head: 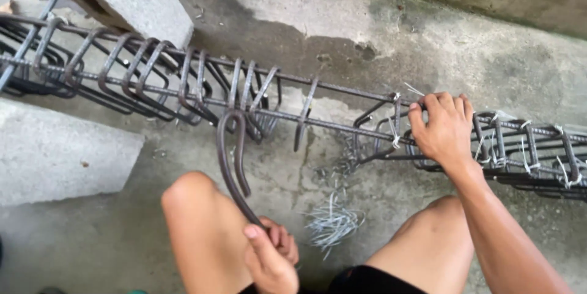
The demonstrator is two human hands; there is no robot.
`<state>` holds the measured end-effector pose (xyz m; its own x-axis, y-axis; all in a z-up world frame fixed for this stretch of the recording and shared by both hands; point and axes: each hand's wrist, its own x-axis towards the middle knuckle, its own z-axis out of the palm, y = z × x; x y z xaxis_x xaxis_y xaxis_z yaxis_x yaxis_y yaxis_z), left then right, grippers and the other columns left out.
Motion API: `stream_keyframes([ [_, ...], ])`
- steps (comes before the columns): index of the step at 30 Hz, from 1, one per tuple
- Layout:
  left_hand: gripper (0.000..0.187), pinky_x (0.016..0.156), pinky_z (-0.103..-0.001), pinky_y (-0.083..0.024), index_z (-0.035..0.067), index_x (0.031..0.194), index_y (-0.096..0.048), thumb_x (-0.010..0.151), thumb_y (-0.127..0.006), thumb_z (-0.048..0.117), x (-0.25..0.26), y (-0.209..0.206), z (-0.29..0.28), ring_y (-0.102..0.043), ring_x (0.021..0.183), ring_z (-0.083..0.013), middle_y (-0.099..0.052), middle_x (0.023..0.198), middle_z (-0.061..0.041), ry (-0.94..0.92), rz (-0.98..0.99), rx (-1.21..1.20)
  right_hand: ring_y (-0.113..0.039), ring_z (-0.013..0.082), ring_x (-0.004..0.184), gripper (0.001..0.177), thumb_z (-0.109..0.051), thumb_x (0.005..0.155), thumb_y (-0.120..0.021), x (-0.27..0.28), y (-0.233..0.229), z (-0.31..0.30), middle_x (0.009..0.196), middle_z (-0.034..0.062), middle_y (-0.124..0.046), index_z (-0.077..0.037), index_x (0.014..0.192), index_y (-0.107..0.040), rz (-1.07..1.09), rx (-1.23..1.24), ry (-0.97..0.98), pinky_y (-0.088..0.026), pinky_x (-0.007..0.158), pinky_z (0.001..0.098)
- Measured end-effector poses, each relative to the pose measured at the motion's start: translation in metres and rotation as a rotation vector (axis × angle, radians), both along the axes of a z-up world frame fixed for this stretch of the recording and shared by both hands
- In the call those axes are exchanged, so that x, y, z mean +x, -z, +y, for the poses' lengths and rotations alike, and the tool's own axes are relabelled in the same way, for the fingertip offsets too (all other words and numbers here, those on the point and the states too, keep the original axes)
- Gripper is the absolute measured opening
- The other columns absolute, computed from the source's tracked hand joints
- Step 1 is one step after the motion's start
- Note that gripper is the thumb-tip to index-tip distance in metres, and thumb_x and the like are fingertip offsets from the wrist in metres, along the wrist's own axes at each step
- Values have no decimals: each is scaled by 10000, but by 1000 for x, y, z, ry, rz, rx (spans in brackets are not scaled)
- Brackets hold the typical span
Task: The person sits on the floor and ties a rebar cage using thin wire. They wrap the wire around the intersections of the rebar bars and twist it to secure the structure.
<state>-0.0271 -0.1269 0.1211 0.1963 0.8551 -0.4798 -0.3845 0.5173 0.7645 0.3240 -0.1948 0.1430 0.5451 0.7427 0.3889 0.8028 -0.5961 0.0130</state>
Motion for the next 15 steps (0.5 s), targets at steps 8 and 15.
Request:
stream_keyframes([
  [8,548,337,-286,-209,49,807,-504,1065,-386,518,3,44,-6,-304,395,-122,-419,583,-44,288,-6,-220,-645,330,1179,135,-57,978,-640,-8,-2,7,1232,133,-734,10,1012,-752,146,170,-22,-262,1250,581],
  [15,572,325,-312,-195,70,765,-426,1053,-352,558,0,24,33,-257,362,-126,-349,515,-34,346,-87,-207,-707,282,1066,156,0,985,-630,-4,-6,18,1092,113,-783,11,1009,-783,140,210,-35,-323,1235,495],
])
